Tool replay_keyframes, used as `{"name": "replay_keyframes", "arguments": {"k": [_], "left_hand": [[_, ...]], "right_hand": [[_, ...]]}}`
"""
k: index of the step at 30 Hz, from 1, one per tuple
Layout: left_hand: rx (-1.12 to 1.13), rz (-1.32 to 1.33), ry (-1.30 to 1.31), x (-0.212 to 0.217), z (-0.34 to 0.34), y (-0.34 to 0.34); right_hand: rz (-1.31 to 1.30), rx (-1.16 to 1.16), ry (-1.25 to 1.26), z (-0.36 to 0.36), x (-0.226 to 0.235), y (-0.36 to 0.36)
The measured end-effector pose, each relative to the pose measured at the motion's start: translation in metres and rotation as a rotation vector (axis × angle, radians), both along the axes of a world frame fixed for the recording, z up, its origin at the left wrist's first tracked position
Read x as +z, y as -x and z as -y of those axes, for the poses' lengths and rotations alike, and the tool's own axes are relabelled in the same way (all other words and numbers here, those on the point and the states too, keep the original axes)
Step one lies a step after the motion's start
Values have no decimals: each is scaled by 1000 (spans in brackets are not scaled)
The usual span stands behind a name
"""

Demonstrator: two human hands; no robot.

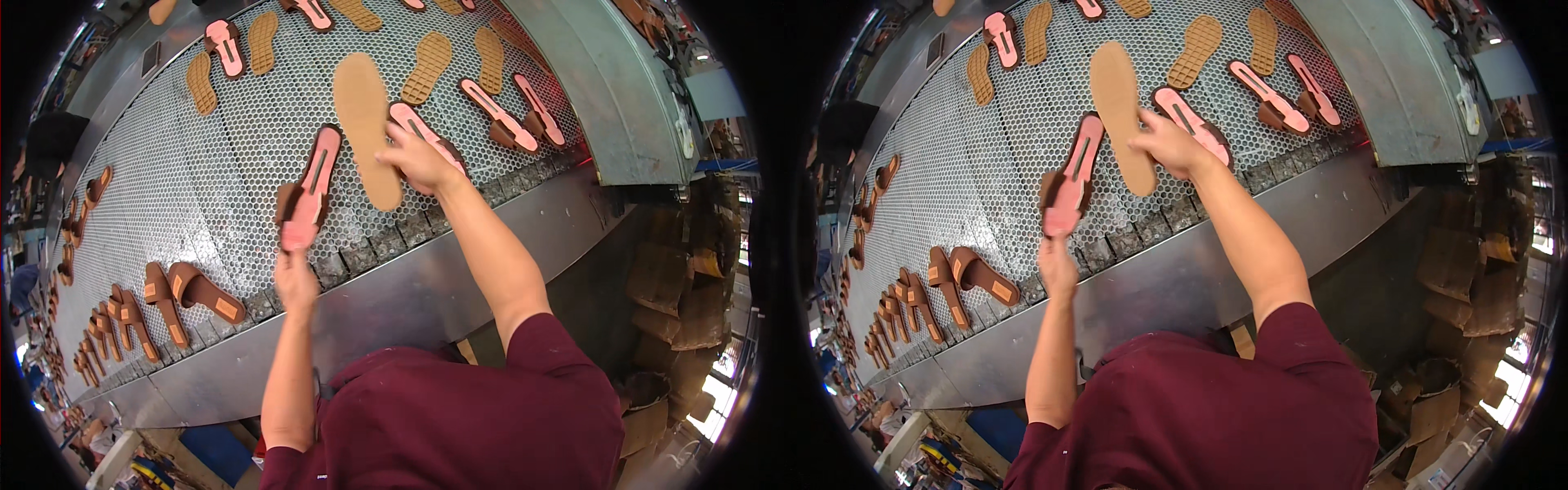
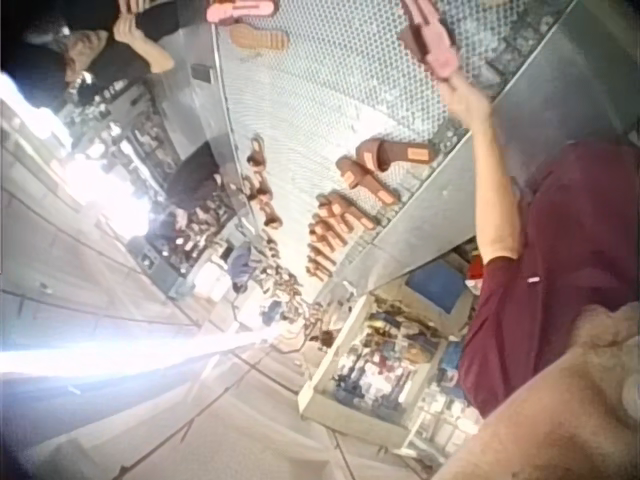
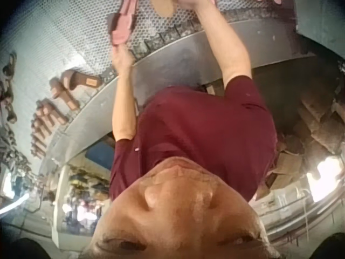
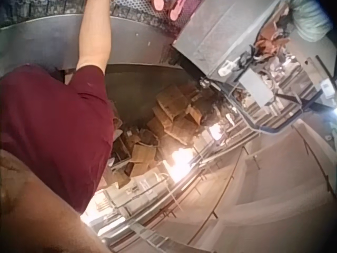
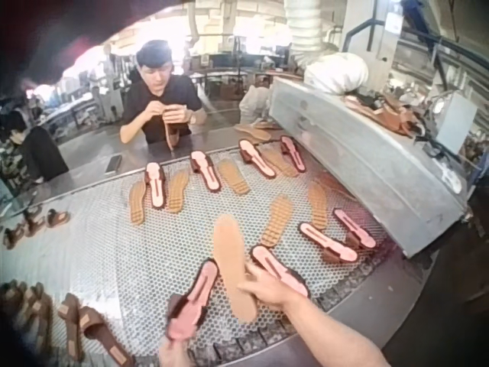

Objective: Aligning and matching shoe soles with uppers on a conveyor belt in a shoe factory.

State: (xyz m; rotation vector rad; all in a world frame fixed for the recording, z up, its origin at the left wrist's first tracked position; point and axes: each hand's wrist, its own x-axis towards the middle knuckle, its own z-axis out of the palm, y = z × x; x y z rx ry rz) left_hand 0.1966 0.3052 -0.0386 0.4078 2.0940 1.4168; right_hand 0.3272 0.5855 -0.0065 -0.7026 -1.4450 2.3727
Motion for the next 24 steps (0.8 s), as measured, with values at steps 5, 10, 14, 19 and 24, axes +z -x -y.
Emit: {"name": "replay_keyframes", "arguments": {"k": [5, 10, 14, 19, 24], "left_hand": [[-38, -130, -346, 80, 21, 54], [-225, 59, -43, 75, 30, 34], [-101, 420, -167, 31, 43, 5], [-101, 569, -237, 19, 47, -9], [-232, 558, -230, 20, 52, -13]], "right_hand": [[-41, -10, 203, 49, 23, -69], [213, -31, 122, 126, 5, -102], [282, 14, 97, 192, -15, -107], [309, 133, 53, 226, -20, -99], [320, 254, 22, 227, -19, -86]]}}
